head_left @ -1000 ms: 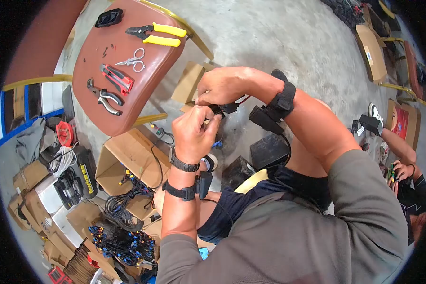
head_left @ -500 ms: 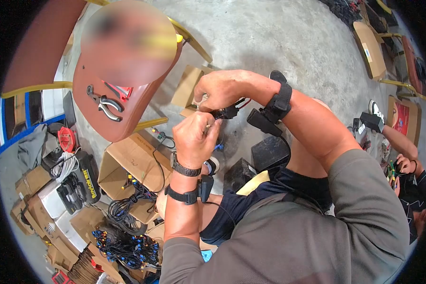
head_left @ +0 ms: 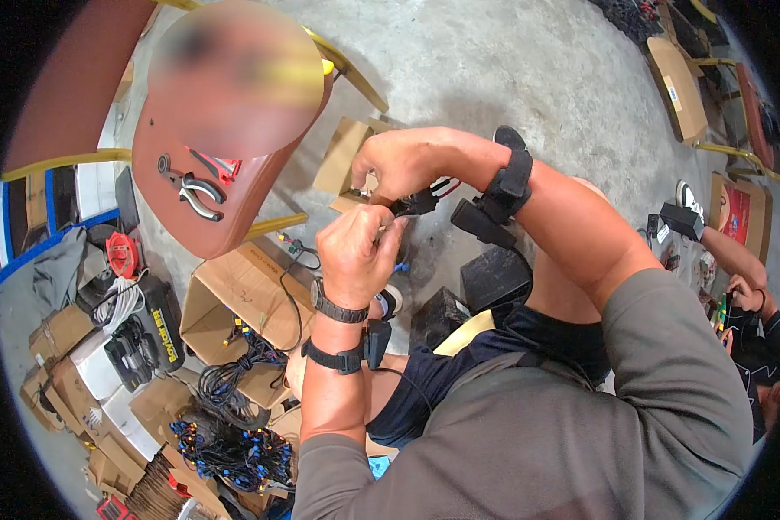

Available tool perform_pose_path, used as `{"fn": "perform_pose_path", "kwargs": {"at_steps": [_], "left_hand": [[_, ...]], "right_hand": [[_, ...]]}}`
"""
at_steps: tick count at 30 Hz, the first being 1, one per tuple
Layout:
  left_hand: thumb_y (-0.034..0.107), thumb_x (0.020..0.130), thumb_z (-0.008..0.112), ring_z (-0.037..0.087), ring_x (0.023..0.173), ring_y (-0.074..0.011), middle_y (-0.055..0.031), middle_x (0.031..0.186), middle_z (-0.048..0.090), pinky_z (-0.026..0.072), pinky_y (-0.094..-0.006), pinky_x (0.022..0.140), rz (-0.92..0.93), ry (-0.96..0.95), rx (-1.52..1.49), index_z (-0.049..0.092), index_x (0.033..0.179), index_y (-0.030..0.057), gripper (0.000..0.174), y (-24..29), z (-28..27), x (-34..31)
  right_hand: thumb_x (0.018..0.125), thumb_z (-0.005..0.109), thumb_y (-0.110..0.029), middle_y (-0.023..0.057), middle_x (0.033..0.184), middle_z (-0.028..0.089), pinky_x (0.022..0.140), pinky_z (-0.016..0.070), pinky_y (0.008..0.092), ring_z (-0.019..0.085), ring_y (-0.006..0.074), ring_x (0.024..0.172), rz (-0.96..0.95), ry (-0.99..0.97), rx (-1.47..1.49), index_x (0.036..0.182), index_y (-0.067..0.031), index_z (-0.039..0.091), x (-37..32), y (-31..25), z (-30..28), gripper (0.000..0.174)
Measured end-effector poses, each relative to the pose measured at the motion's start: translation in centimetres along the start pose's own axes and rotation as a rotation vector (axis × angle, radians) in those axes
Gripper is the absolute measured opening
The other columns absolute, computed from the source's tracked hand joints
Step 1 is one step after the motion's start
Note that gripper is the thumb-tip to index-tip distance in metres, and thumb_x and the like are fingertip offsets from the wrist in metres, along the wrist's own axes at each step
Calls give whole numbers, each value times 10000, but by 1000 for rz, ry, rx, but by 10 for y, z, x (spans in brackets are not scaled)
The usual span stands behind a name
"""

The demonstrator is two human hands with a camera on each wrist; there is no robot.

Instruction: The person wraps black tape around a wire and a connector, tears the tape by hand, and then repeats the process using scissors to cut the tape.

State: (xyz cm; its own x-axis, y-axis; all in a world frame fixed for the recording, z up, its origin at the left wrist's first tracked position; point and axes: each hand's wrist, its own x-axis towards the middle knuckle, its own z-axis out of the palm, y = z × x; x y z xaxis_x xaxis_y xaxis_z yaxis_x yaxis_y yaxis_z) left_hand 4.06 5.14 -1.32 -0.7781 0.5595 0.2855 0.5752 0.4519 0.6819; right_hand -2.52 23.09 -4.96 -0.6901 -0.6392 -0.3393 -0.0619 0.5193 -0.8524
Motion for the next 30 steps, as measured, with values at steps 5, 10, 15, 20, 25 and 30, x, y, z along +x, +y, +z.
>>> {"fn": "perform_pose_path", "kwargs": {"at_steps": [5, 10, 15, 20, 25, 30], "left_hand": [[-22, 742, 770, 585, 573, -203, -95, 734, 643, 466, -292, 541, -11, 40, -24, 625, 837, 26, 181, 0, 0, 1], [-66, 756, 715, 618, 622, -227, -122, 769, 663, 494, -298, 589, -32, 52, -69, 633, 845, 3, 139, -1, -3, 3], [-75, 770, 692, 665, 695, -258, -143, 804, 682, 521, -317, 645, -16, 37, -115, 646, 846, -8, 111, -4, -3, 4], [-57, 790, 693, 670, 703, -263, -144, 810, 687, 521, -319, 647, -19, 22, -90, 662, 856, -7, 89, -3, -4, 4], [-36, 802, 710, 652, 672, -250, -133, 794, 679, 506, -313, 623, -29, 11, -106, 672, 859, -3, 76, -4, -6, 2], [-41, 804, 717, 637, 652, -217, -125, 769, 672, 492, -296, 611, -48, 34, -150, 675, 862, -7, 79, -6, -6, 2]], "right_hand": [[712, 747, -215, 182, 867, 716, 693, 543, 356, 693, 252, 779, 85, 153, 99, 1182, 37, 644, -17, -19, -16, 543], [727, 726, -186, 152, 873, 724, 683, 536, 339, 677, 205, 759, 91, 181, 251, 1214, 42, 609, -16, -19, -22, 551], [735, 723, -175, 137, 877, 728, 684, 529, 332, 673, 191, 763, 52, 206, 265, 1213, 44, 607, -22, -26, -26, 538], [736, 720, -165, 140, 878, 728, 668, 521, 325, 671, 189, 761, -6, 219, 305, 1209, 45, 609, -24, -29, -24, 530], [745, 723, -147, 134, 858, 723, 655, 515, 323, 660, 178, 747, -31, 232, 297, 1201, 51, 610, -26, -35, -24, 509], [750, 731, -150, 128, 843, 719, 652, 511, 325, 652, 169, 739, -67, 221, 335, 1197, 54, 608, -24, -32, -22, 506]]}}
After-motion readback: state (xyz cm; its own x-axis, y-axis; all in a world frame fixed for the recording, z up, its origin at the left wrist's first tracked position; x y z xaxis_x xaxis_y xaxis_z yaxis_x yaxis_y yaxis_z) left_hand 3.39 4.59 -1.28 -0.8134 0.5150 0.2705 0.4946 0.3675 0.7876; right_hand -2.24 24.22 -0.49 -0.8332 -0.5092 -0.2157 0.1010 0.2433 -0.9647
